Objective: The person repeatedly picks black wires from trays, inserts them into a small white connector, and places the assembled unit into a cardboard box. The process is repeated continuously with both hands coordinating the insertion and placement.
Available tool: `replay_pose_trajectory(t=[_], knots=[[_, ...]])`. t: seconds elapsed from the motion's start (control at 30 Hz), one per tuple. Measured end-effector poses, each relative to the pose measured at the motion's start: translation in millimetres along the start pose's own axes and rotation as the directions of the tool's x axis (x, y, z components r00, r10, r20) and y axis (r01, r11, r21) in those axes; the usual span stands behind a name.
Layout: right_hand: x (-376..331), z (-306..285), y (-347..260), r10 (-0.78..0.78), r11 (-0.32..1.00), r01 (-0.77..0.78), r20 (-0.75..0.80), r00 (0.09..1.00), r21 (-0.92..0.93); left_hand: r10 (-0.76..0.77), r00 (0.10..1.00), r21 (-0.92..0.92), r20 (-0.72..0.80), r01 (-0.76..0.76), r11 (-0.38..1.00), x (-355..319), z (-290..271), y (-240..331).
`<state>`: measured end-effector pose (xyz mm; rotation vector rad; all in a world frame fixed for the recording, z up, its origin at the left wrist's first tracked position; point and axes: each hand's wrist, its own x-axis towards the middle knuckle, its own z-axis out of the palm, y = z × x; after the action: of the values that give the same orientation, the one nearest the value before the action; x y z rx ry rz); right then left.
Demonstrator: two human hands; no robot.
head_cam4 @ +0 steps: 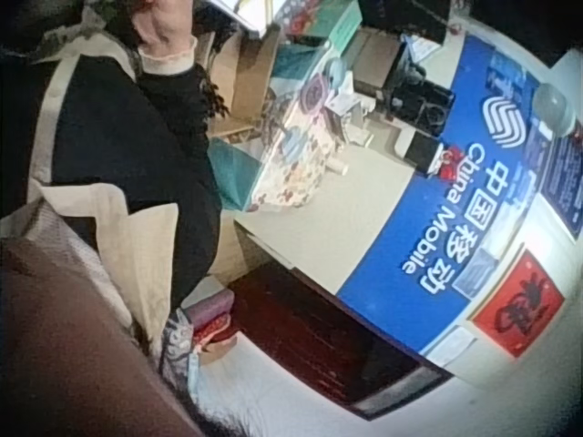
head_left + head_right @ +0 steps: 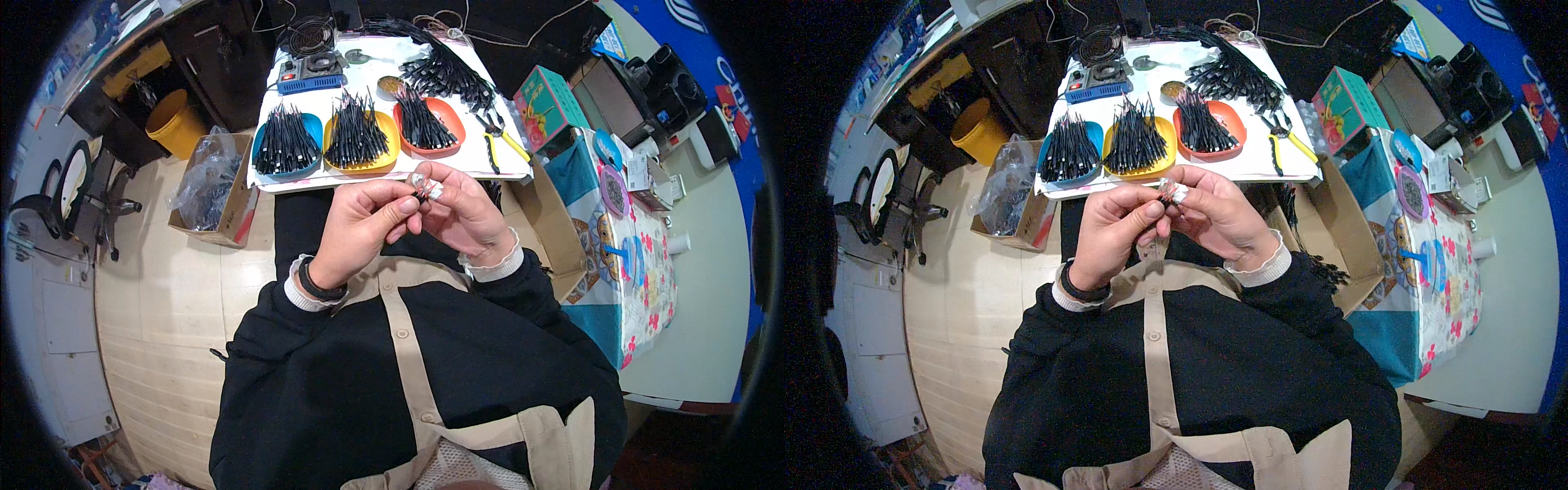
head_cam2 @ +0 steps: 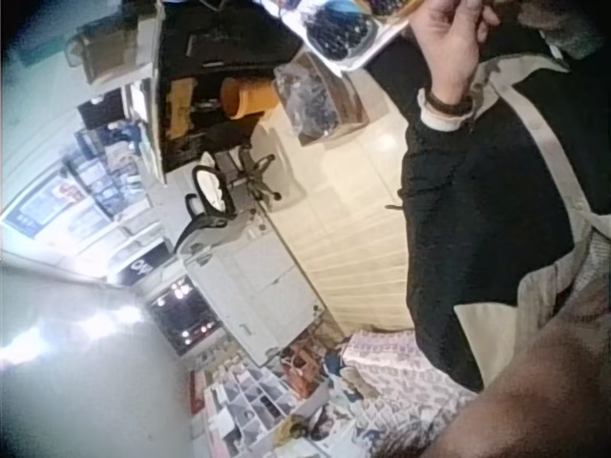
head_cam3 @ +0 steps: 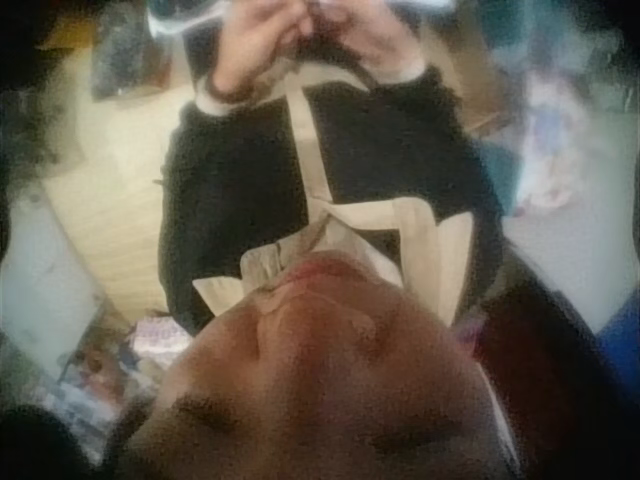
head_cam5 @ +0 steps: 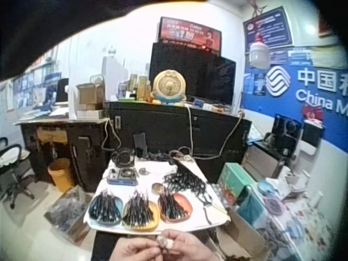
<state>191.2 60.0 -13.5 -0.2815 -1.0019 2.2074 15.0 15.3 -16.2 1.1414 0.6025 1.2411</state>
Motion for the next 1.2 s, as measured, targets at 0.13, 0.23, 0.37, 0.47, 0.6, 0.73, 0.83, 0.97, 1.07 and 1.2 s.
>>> replay_pose_trajectory(t=[0.13,0.23,0.37,0.47,0.6,0.73,0.83,0.97,1.07,1.2], knots=[[-3,-2,0,-0.040,0.994,0.030,-0.094,0.995,-0.108,-0.032,0.999,-0.012,0.006,0.032,0.999,0,-1,-1],[-3,-3,-2,0.021,0.999,-0.024,-0.094,0.995,-0.029,-0.055,0.998,0.021,0.017,0.055,0.998,0,-2,1],[0,-4,3,0.000,0.998,-0.004,-0.070,0.998,-0.064,-0.072,0.997,0.001,0.008,0.072,0.997,0,-3,0],[0,-4,9,-0.093,0.980,0.062,-0.158,0.983,-0.191,-0.088,0.996,-0.040,-0.030,0.086,0.995,1,-3,-4],[1,-8,12,-0.152,0.944,0.081,-0.201,0.968,-0.321,-0.093,0.994,0.005,-0.055,0.094,0.996,2,-4,-8],[4,-15,17,-0.204,0.923,0.119,-0.203,0.958,-0.366,-0.116,0.992,0.087,-0.047,0.120,0.989,1,-7,-5],[7,-18,17,-0.198,0.936,0.113,-0.232,0.952,-0.333,-0.084,0.995,0.132,-0.058,0.091,0.987,0,-9,-5],[5,-15,5,-0.264,0.722,0.110,-0.126,0.956,-0.683,-0.051,0.995,0.203,-0.088,0.068,0.977,0,-11,-7],[2,-6,3,-0.338,0.340,0.088,-0.034,0.941,-0.936,-0.028,0.996,0.302,-0.081,0.051,0.952,0,-13,-8],[3,-5,8,-0.346,0.188,0.040,-0.028,0.938,-0.981,-0.171,0.984,0.216,-0.051,0.178,0.960,2,-18,-5]])
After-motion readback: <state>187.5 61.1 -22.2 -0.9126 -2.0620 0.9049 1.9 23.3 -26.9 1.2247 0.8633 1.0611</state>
